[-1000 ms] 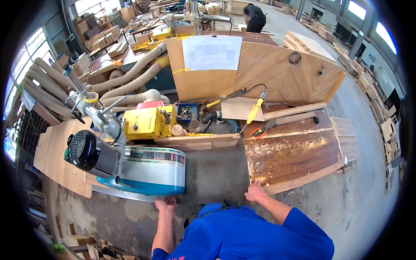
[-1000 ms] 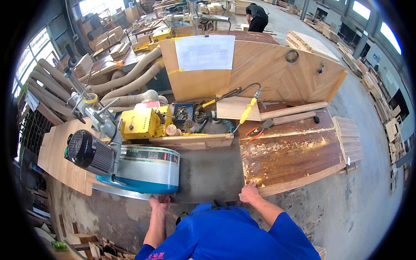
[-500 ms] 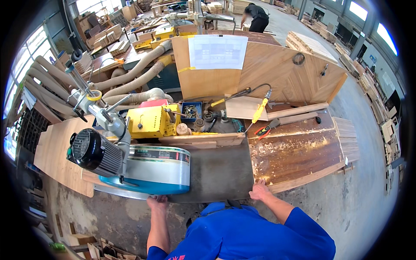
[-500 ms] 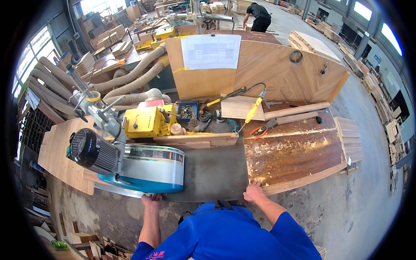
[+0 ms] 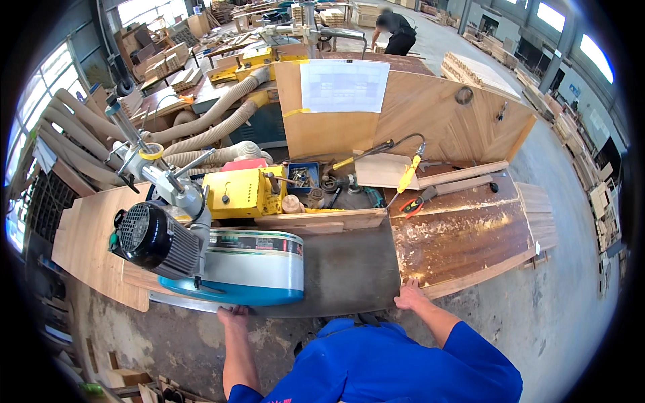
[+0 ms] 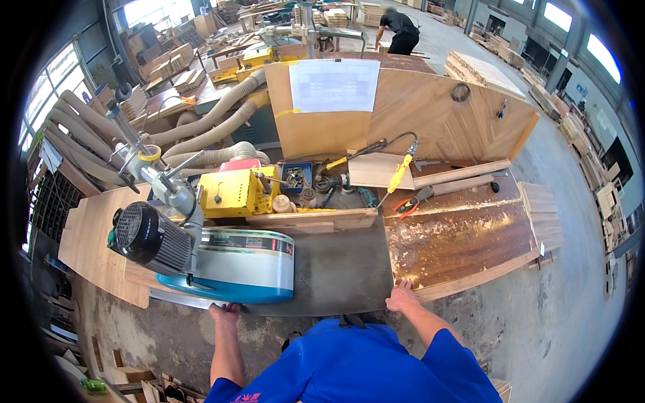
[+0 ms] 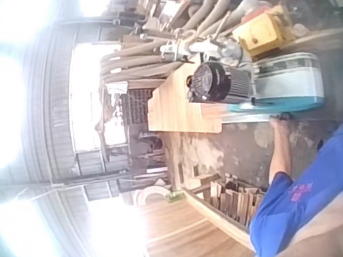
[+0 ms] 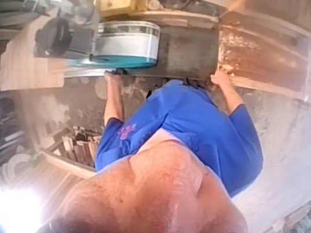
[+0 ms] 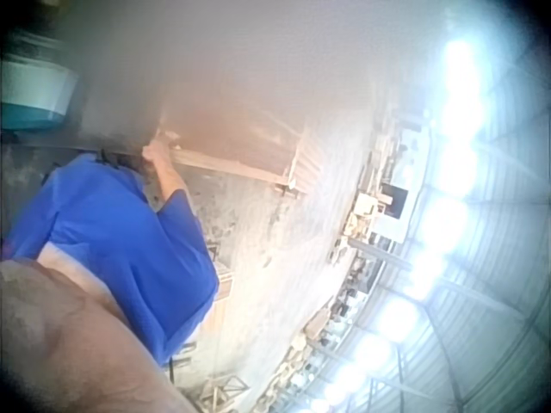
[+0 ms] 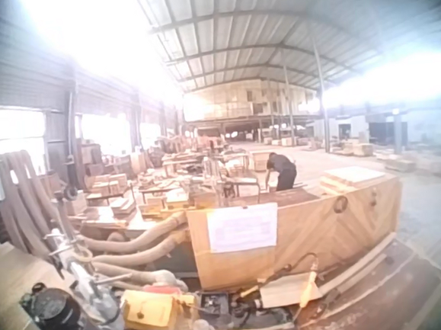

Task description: The person measures a wooden panel with a ruler, then uses a hammer and a nail gun to attach a thin wooden strip to its edge. They repeat this process on multiple panels, moving them between a workbench and a sanding machine, and stacking the finished pieces.

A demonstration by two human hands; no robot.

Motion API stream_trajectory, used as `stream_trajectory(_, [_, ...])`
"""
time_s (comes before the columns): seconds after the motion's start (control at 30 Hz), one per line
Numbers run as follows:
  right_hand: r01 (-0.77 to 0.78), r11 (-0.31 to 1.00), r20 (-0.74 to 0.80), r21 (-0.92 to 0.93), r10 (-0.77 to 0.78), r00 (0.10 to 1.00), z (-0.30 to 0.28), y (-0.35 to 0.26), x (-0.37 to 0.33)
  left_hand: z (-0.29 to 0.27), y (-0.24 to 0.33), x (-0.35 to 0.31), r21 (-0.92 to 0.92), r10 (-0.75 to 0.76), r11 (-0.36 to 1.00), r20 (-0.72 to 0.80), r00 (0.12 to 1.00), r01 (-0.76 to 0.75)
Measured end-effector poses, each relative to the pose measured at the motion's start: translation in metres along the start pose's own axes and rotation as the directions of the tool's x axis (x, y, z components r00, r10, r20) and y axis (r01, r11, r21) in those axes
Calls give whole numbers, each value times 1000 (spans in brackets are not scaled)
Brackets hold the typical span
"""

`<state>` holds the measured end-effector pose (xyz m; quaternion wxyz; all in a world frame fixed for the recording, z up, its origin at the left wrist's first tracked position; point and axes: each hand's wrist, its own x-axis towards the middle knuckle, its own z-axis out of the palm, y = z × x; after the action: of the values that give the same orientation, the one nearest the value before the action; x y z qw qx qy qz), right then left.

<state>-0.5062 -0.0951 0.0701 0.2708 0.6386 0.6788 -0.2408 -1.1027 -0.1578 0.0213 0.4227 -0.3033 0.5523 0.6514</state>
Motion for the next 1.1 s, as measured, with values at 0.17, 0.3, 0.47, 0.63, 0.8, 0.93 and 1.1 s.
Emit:
stream_trajectory(0.17, [-2, 998, 46, 58, 0, 999, -7, -8, -4, -9, 23, 6, 7, 24, 1000, 21, 999, -24])
stream_trajectory(0.3, [-30, 997, 14, 78, 29, 999, 6, 2, 2, -4, 37, 11, -18, 26, 999, -1, 1000, -26])
stream_trajectory(0.47, [-82, 994, 61, 74, 78, 995, -8, -9, 3, 0, 56, 16, -28, 49, 998, 4, 999, -49])
stream_trajectory(0.63, [71, 994, -80, 89, -64, 995, -26, -57, -10, -7, 81, 33, 2, 54, 999, 5, 999, -54])
stream_trajectory(0.8, [72, 995, -12, 75, -72, 997, -17, -96, 3, -24, 104, 63, -20, 66, 998, -37, 997, -67])
stream_trajectory(0.93, [87, 992, 30, 89, -90, 995, -7, -78, 6, -18, 105, 66, 78, 243, 966, 36, 969, -245])
stream_trajectory(1.1, [97, 994, 73, 54, -100, 992, -6, -76, 7, -31, 128, 96, 679, 629, 673, -315, 711, -294])
